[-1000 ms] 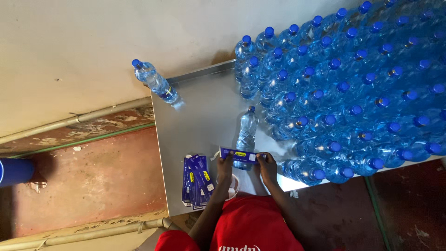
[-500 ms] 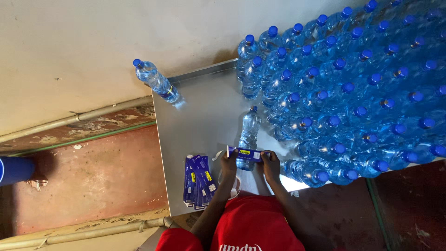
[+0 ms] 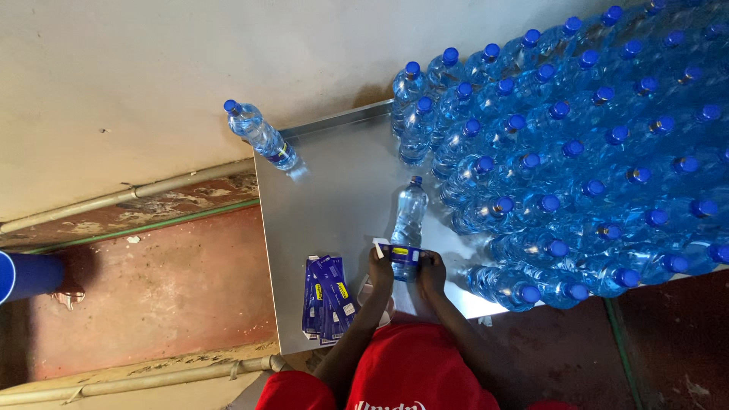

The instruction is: The person takes plastic water bottles from a large stack on a metal table and applies a blue and yellow label to each one. After labeling, the person places the bottle on the left side of the table. The person repeats this process for several bottles throughout the video.

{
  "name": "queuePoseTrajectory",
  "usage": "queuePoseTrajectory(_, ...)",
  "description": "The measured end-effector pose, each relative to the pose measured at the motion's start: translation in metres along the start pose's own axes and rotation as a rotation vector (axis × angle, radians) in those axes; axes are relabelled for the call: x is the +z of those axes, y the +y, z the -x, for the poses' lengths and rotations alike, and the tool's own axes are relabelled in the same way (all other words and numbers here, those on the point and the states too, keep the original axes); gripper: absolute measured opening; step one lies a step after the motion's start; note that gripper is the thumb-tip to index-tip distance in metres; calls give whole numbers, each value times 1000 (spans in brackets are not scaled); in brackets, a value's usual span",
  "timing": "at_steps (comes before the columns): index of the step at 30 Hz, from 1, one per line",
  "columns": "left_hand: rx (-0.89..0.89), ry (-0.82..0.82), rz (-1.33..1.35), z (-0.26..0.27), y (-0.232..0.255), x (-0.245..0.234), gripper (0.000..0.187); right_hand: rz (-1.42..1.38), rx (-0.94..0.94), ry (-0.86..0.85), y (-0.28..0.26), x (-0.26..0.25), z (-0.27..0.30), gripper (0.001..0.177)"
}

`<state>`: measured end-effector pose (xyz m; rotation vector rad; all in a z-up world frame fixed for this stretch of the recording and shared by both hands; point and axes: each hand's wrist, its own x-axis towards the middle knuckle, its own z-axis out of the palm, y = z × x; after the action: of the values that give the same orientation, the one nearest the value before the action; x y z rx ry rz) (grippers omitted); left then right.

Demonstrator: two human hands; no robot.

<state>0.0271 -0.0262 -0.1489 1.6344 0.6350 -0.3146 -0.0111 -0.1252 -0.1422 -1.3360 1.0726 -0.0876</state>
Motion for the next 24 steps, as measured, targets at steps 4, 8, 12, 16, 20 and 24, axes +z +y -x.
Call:
queuePoseTrajectory(4,-247,-22,142,-8,-9,4,32,91,18,-48,2,4,0,28)
queuePoseTrajectory(8,-233,-121,249,-25,-17,-1,29,-68,-34,-212,1,-5,-14,53)
queuePoseTrajectory(12,-234,-126,207,-34,-36,-2,40,221,-118,-170,-15,-21,20,58)
queuePoseTrajectory(16,-142,-11,250,-16,-26,4,29,-46,133,-530,-14,-3,24,84)
queuePoseTrajectory(20,-22,28,364,-9,-7,6,15,-71,366,-657,-14,-12,-7,118)
queuePoseTrajectory(24,-24,22,264,3,-13,9,18,475,1,-397,-60,21,-38,133)
